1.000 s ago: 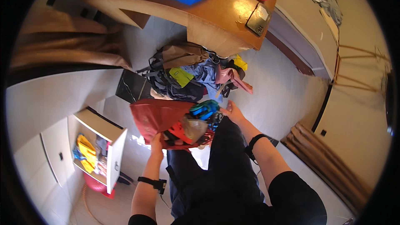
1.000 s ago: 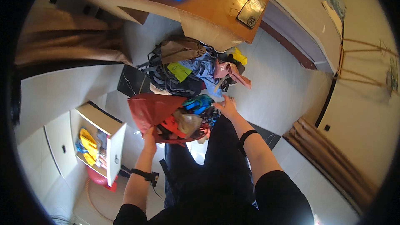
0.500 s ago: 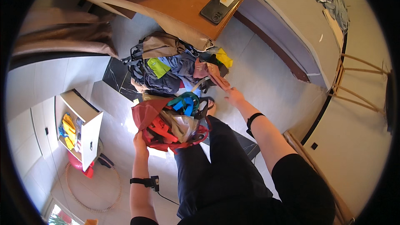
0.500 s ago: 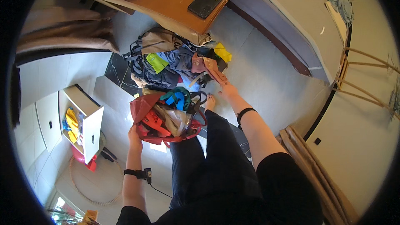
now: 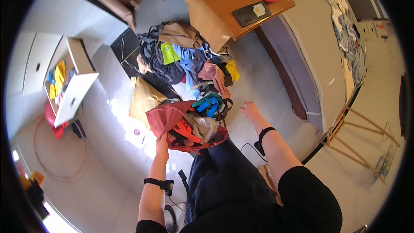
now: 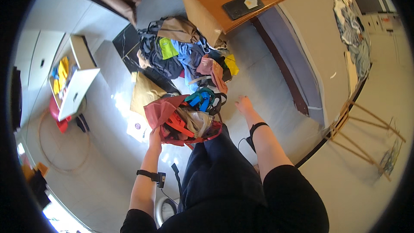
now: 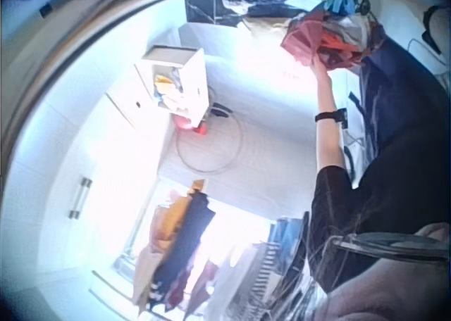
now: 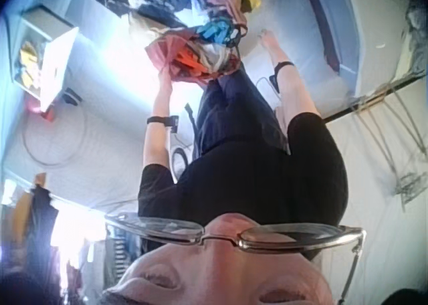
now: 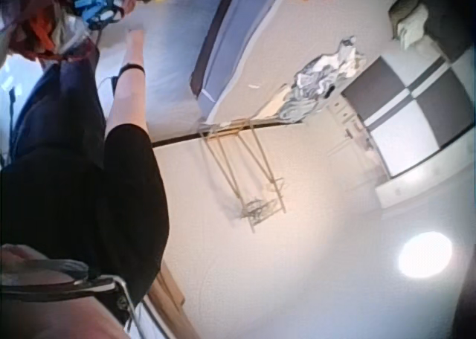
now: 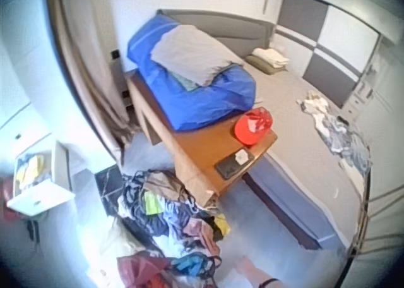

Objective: The person picks up various items from the floor, including clothing, bags, and small objects, and places them into a dresser drawer.

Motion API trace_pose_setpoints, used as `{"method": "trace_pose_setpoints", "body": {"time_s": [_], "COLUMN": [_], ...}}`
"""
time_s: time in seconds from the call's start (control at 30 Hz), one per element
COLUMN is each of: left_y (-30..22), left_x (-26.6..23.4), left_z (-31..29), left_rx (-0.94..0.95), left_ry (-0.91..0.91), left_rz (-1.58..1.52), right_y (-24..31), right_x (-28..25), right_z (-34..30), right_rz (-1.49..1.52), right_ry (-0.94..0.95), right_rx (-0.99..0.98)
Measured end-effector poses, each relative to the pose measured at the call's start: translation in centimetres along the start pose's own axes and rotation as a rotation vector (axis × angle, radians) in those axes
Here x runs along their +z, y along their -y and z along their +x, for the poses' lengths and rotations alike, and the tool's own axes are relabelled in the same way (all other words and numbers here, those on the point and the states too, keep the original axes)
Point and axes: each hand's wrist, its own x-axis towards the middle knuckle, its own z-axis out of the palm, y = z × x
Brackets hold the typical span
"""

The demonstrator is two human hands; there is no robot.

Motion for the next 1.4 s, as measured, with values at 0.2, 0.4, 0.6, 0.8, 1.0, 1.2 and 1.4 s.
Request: {"method": "trace_pose_setpoints", "body": {"time_s": [0.2, 0.4, 0.6, 0.8, 1.0, 1.2, 1.4], "left_y": [6.9, 14.8, 25.3, 33.1, 38.6, 42.1, 42.9], "left_x": [2.2, 5.1, 9.1, 16.0, 20.4, 20.9, 20.8], "left_z": [-4.2, -7.2, -6.0, -4.2, -3.6, -3.7, -2.1], "left_rx": [-0.058, -0.106, -0.076, -0.196, -0.185, -0.262, -0.227], "left_ry": [-0.214, -0.295, -0.51, -0.531, -0.515, -0.548, -0.588], "left_rz": [-0.148, -0.324, -0.576, -0.768, -0.986, -0.976, -1.052], "right_y": [2.8, 5.2, 6.7, 5.0, 2.0, -2.3, -3.6], "right_x": [-0.2, 3.1, 9.2, 12.8, 13.3, 13.6, 13.4], "right_z": [3.9, 7.0, 12.3, 22.5, 25.6, 24.6, 33.7], "right_rz": [-0.032, -0.084, 0.121, 0.206, 0.377, 0.689, 0.653], "right_ry": [0.039, 0.121, 0.113, -0.055, 0.119, 0.354, 0.383], "right_rx": [-0.124, -0.368, -0.427, -0.377, -0.299, -0.067, -0.02]}}
